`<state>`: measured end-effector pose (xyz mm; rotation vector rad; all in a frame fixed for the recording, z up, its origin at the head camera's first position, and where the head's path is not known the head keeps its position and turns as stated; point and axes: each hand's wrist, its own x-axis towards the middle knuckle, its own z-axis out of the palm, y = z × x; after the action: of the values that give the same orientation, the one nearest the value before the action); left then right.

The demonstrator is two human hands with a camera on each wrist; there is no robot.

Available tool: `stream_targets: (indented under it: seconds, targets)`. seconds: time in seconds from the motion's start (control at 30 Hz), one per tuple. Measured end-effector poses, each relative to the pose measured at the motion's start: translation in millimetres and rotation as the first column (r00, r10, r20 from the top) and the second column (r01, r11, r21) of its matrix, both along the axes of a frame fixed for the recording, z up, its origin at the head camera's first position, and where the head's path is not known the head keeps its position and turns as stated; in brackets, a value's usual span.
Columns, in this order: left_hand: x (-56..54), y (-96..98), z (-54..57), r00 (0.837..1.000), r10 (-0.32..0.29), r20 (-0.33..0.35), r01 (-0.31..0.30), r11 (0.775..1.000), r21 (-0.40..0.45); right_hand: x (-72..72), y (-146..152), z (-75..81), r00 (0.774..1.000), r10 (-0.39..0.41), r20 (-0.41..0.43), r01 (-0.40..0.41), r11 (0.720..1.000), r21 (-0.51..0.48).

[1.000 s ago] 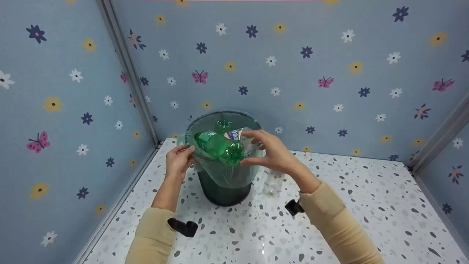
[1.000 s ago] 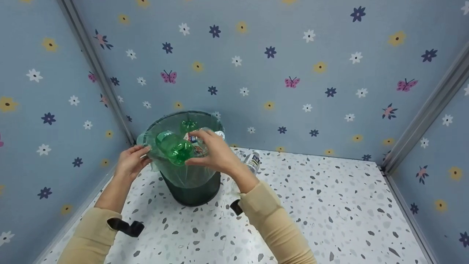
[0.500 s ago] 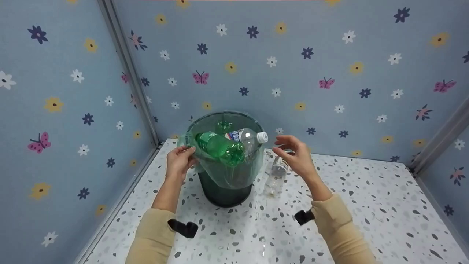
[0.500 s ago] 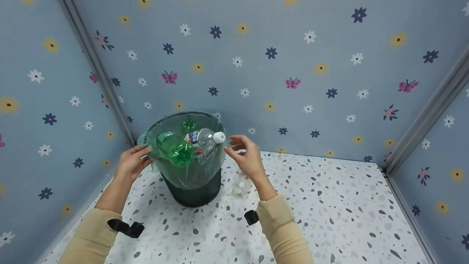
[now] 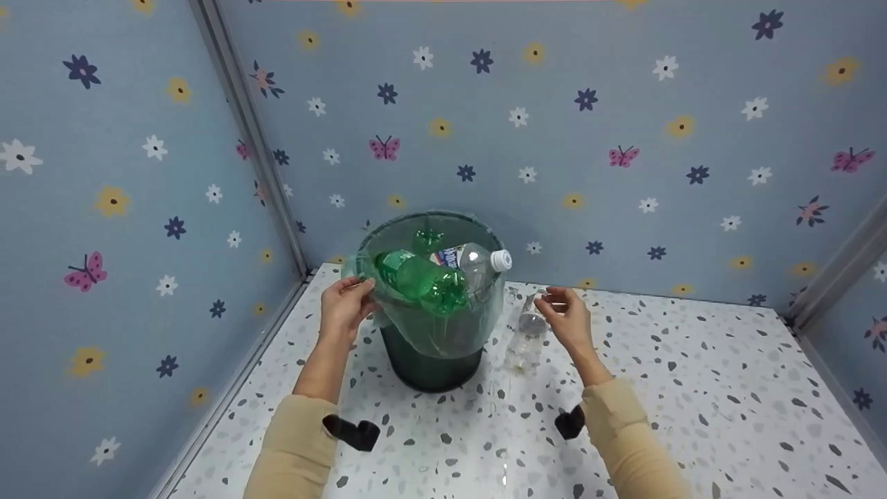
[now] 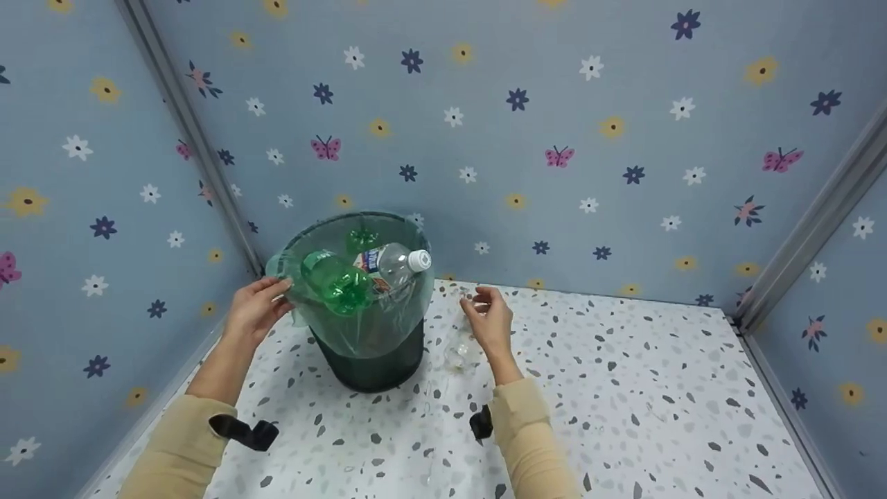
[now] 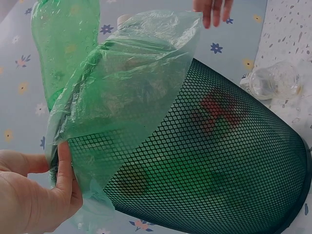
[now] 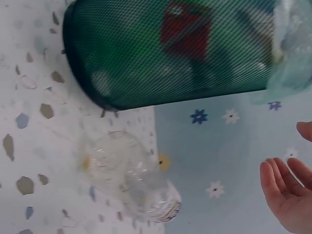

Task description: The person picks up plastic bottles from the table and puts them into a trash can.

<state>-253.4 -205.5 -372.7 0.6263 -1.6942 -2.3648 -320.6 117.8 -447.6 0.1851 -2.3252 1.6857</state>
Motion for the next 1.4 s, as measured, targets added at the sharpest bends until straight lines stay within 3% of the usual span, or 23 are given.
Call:
stream_targets:
  seconds: [0.2, 0.43, 0.57, 0.7, 1.0, 1.4]
  targets:
    - [1.5, 0.6, -1.9, 1.0, -0.004, 0.009, 0.004, 1.0, -0.007, -7.2, 0, -33.1, 0.997, -0.063, 0.054, 0.057, 0.994, 0.094]
    - [0.9, -0.2, -2.3, 1.0, -0.005, 0.004, 0.005, 1.0, -0.001, -10.6, -2, -60.7, 0.98, -0.125, 0.157, 0.094, 0.978, 0.188]
    - [0.5, -0.3, -2.2, 1.0, -0.001, 0.001, 0.001, 1.0, 0.0, -12.4, -5, -74.5, 0.951, -0.146, 0.273, 0.086, 0.971, 0.222]
    - [0.8, -0.8, -2.2, 1.0, 0.0, -0.001, 0.0, 1.0, -0.001, -13.9, -8, -86.7, 0.904, -0.146, 0.401, 0.08, 0.981, 0.176]
    - [1.4, -0.6, -1.4, 1.0, 0.006, -0.013, -0.006, 1.0, -0.008, -13.9, -14, -95.0, 0.813, -0.119, 0.57, 0.1, 0.993, 0.064]
    - [0.1, -0.3, -0.3, 1.0, 0.013, -0.014, -0.014, 1.0, -0.028, -16.8, -15, -102.1, 0.796, -0.068, 0.601, 0.033, 0.997, 0.068]
